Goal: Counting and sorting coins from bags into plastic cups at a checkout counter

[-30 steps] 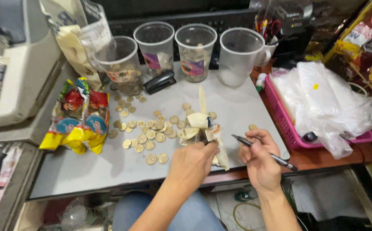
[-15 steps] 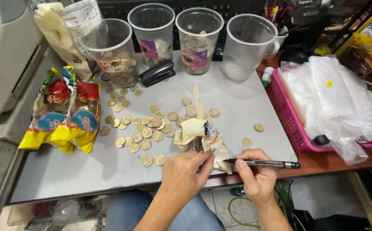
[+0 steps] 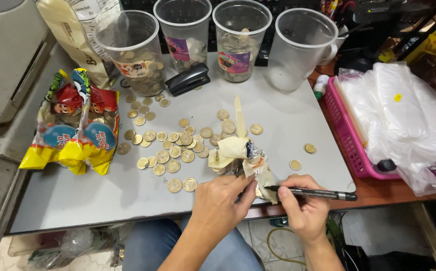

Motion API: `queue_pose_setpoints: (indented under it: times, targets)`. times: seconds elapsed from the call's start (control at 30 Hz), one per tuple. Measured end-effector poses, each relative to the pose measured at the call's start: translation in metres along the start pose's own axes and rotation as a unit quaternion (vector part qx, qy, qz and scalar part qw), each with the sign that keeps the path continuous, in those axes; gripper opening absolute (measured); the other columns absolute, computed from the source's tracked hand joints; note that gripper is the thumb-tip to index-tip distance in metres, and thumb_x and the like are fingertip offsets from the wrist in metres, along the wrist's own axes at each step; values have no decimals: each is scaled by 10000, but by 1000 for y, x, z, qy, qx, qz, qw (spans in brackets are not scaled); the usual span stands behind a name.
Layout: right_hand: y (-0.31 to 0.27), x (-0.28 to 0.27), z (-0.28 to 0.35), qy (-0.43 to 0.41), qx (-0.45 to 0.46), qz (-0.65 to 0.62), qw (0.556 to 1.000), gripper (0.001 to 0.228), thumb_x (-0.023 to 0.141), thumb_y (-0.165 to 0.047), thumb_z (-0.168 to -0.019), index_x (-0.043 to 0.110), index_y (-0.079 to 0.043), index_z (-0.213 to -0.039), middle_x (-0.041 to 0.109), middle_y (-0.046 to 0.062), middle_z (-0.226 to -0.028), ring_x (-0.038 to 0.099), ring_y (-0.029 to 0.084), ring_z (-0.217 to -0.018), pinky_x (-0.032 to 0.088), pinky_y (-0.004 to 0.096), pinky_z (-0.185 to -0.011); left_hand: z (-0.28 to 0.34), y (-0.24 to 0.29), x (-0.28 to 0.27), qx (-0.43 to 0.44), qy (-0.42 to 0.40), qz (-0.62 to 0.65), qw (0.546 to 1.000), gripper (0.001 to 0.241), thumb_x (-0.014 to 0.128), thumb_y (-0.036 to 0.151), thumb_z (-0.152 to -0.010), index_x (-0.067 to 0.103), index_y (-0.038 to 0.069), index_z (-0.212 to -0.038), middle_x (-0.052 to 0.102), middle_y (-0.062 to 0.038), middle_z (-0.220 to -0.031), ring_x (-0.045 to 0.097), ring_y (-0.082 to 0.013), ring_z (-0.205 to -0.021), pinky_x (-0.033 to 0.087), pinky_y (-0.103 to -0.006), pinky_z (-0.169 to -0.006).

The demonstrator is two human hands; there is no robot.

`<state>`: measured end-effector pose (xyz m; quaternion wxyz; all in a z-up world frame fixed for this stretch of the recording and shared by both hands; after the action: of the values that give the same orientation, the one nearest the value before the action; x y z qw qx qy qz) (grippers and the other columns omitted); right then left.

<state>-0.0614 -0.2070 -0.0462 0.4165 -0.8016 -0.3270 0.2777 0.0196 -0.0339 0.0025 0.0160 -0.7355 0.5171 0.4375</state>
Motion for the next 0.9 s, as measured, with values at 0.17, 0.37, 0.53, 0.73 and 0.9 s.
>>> queue_pose_setpoints:
  times: [0.17,0.37,0.53,0.73,0.9]
  targets:
    - [-6,1,-4,-18,0,8,1000,75,681,-123,-878,687,-49,-868,674,26,-771,614,117,-689,483,231,-677,1,1,0,5,7,-2,1000,67,727,239,-918,740,236,-984,540,34,-571,560,-202,-475,367,-387,-347]
    - [-4,-2,-4,-1,10,18,1000,73,664,-116,-883,675,-52,-848,661,23,-755,609,120,-692,485,234,-677,1,0,2,6,5,-6,1000,140,726,237,-921,745,249,-1060,525,35,-562,547,-201,-468,374,-387,-350]
    - [-1,0,-3,-7,-1,6,1000,79,671,-129,-867,676,-52,-846,679,31,-770,619,120,-699,486,232,-685,1,-1,2,2,2,5,1000,138,720,238,-925,749,241,-1060,541,32,-572,558,-203,-479,384,-391,-359]
    - [-8,2,-9,-1,15,-9,1000,75,651,-109,-909,648,-59,-853,624,17,-688,577,106,-618,471,226,-610,0,2,0,9,5,1,1000,155,720,223,-926,743,248,-1077,536,36,-574,558,-192,-488,384,-384,-363]
    - [0,-2,-8,11,35,9,999,101,650,-136,-899,644,-62,-830,603,4,-685,546,102,-621,444,235,-606,-1,2,-1,9,13,-12,1000,243,732,228,-917,747,270,-1156,538,45,-567,560,-182,-483,387,-379,-370]
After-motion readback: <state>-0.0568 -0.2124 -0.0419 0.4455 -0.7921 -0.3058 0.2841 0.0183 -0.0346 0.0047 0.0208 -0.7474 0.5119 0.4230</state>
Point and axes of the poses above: each hand's wrist, its own z-axis away from the middle knuckle, its own x-axis out of the palm, y = z × x, the point moved 8 cm from there along -z, towards the middle knuckle
